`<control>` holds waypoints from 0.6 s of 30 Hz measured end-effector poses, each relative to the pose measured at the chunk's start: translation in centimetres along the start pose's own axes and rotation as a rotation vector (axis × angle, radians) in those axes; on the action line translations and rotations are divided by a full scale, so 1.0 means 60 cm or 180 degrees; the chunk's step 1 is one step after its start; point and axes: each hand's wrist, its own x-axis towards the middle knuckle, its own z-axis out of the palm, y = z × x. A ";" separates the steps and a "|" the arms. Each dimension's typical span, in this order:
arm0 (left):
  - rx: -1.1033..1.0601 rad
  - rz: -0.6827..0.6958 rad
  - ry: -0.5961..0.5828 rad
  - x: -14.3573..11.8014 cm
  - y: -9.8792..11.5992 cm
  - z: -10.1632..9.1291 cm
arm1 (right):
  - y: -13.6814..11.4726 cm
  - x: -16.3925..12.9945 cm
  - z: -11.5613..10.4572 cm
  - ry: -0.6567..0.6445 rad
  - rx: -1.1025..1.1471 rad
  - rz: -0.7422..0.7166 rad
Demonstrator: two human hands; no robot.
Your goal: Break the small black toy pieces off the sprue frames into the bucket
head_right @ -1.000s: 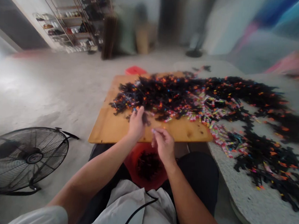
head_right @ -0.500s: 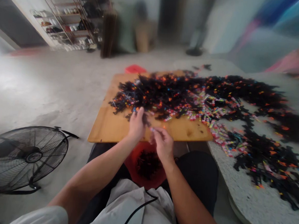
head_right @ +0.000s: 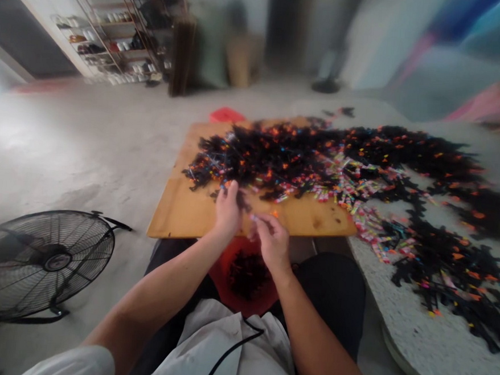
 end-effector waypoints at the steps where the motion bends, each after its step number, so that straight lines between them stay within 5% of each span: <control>1: 0.0008 0.0004 0.0029 0.000 0.000 0.000 | 0.001 0.000 0.000 -0.0015 -0.0004 -0.0003; 18: 0.0053 -0.0130 0.0295 -0.007 0.000 0.003 | 0.018 -0.002 0.004 0.0133 -0.0008 -0.0025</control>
